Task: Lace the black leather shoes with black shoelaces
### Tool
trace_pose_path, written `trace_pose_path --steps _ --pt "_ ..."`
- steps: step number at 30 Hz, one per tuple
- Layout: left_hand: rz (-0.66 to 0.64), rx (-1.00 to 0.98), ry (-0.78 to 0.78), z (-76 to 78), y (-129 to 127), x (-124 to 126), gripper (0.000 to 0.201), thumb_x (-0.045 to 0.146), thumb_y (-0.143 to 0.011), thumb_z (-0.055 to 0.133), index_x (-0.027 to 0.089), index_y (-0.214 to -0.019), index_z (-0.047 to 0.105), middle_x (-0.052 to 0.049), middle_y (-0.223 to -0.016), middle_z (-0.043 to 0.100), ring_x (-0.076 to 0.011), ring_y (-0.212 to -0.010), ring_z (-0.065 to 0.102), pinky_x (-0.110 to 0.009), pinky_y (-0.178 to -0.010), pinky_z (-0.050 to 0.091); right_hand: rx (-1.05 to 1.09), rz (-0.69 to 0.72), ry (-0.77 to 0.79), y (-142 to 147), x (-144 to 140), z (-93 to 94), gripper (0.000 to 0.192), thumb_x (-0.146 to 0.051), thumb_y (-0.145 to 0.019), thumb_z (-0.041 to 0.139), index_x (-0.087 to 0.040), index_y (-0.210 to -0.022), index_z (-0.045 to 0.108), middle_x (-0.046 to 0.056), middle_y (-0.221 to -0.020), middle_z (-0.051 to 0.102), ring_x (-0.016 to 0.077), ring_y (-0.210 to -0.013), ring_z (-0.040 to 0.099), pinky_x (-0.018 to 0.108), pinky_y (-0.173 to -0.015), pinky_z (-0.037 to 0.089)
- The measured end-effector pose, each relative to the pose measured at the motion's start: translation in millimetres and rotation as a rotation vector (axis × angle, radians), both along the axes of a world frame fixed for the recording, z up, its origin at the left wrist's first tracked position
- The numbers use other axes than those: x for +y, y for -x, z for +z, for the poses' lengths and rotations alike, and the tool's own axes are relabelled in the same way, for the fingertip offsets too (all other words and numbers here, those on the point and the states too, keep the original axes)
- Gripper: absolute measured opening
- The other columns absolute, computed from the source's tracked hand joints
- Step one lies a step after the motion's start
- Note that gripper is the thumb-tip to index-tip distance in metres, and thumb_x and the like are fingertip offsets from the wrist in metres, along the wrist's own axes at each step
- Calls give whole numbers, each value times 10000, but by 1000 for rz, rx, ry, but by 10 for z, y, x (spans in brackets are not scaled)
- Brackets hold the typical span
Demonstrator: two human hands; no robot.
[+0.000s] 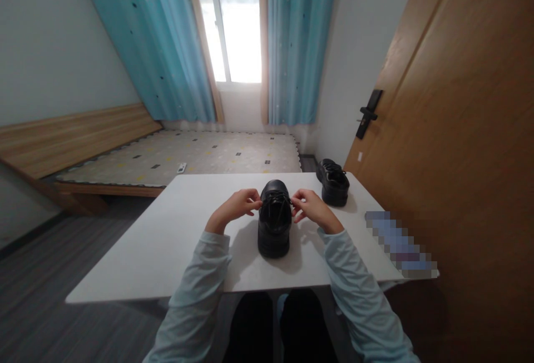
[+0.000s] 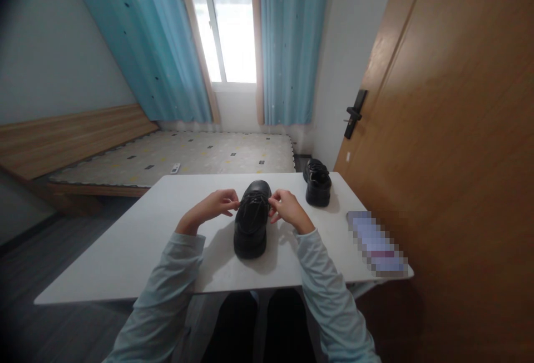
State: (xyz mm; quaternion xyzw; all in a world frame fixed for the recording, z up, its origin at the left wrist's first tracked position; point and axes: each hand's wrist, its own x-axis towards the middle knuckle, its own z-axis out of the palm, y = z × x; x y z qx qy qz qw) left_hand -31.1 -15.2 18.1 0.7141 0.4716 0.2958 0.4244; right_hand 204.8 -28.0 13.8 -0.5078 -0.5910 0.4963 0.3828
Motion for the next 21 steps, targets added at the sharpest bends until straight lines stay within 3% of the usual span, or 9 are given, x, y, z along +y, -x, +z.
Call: trace_pose_path --steps 4,7,10,15,21 --pt "-26 51 -72 17 -19 -6 152 296 -716 635 155 -710 577 -17 -678 630 -145 -654 631 -241 -539 526 -100 50 -93 -33 8 30 137 -161 -799 597 -148 -690 515 -8 -646 540 90 -526 575 170 -345 499" --pt "47 46 -257 73 -71 -21 231 312 -732 640 167 -910 624 -38 -848 651 -126 -682 606 -241 -590 507 -215 49 -194 -54 33 92 43 -108 -769 570 -146 -751 561 10 -722 574 79 -527 555 135 -325 429" --pt "135 62 -457 131 -166 -35 294 366 -805 588 198 -1037 652 -43 -897 632 -125 -713 580 -252 -665 491 -354 4 -312 -17 56 188 143 -66 -773 517 -151 -822 621 32 -819 607 70 -546 540 143 -383 409" --pt "123 209 -595 88 -316 -26 227 388 -800 626 218 -920 715 -37 -872 607 -144 -741 577 -267 -731 466 -580 -32 -516 158 74 339 129 -204 -828 577 -141 -812 689 58 -825 611 127 -714 558 246 -687 462" --pt "142 232 -642 10 -351 -6 151 333 -798 654 187 -771 682 -23 -794 596 -138 -698 574 -245 -662 442 -747 -6 -550 304 149 339 91 -232 -807 632 -178 -803 706 50 -825 590 154 -772 555 254 -731 419"
